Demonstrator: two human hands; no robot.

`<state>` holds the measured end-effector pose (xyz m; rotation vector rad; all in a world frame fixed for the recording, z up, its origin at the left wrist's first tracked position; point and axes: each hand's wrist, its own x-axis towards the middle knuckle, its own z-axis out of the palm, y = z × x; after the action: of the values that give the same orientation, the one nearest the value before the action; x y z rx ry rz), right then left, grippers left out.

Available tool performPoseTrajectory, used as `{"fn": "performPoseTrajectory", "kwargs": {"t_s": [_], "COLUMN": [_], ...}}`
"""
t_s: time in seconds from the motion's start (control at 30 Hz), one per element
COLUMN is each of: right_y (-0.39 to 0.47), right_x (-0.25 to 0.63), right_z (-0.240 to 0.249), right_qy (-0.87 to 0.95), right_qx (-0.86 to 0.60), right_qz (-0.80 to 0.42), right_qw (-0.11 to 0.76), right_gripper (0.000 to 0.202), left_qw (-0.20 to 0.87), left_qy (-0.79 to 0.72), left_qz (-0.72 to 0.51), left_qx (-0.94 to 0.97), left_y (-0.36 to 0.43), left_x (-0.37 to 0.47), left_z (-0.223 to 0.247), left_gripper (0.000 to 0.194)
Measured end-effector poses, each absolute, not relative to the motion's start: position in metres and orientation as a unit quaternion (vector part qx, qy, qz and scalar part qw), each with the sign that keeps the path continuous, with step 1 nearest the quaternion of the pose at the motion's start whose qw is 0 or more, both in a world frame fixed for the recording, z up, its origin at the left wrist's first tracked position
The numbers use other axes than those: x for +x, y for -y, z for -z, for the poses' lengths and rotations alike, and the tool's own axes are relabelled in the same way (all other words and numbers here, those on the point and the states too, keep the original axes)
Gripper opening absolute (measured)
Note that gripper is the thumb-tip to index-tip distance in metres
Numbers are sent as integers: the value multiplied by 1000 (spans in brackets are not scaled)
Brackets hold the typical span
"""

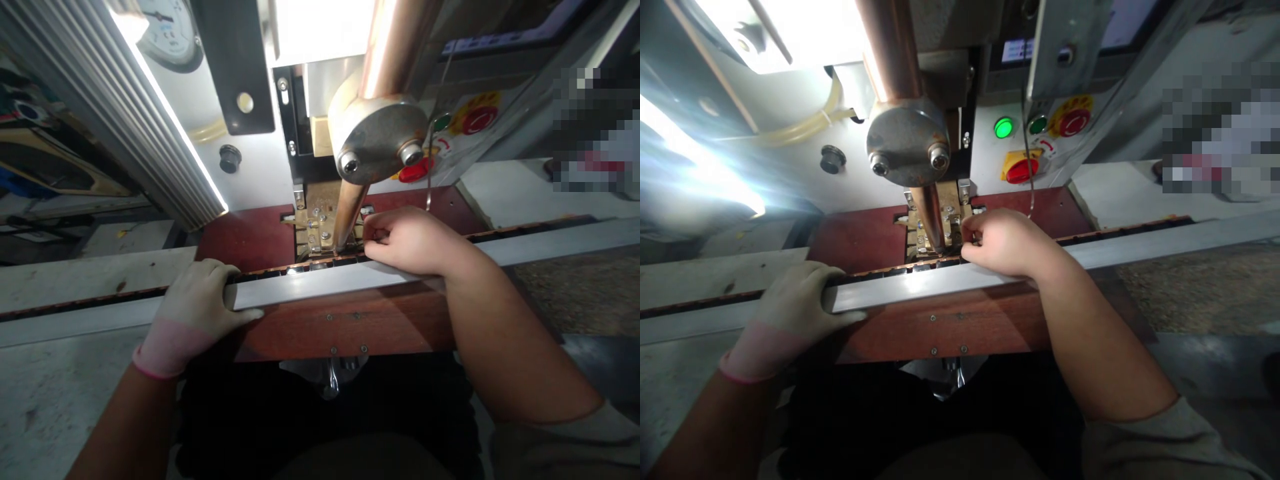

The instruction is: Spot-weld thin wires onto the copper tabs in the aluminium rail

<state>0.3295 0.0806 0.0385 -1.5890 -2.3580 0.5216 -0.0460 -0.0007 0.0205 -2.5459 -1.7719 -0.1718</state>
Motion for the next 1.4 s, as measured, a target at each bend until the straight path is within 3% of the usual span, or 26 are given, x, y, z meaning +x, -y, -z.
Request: {"fn": "performPoseTrajectory", "kwargs": {"t_s": [0.33,0.57,1.4], "right_y": [-72,-71,-71], "right_x": [320,312,317], "right_z": [-39,-32,-35], "right_qy": [818,840,835], "right_qx": [-505,-491,-517], "right_qz": [-213,-162,-144], "right_qw": [172,163,121], "right_gripper": [10,12,11], "left_qw": [75,104,56], "left_qy": [560,547,558], "left_qz": [102,116,79], "left_qx": [-819,-822,-824], "left_y": [13,14,4], "left_x": [-23,-15,-18], "left_z": [-11,-7,-14], "left_gripper": [62,58,71]}}
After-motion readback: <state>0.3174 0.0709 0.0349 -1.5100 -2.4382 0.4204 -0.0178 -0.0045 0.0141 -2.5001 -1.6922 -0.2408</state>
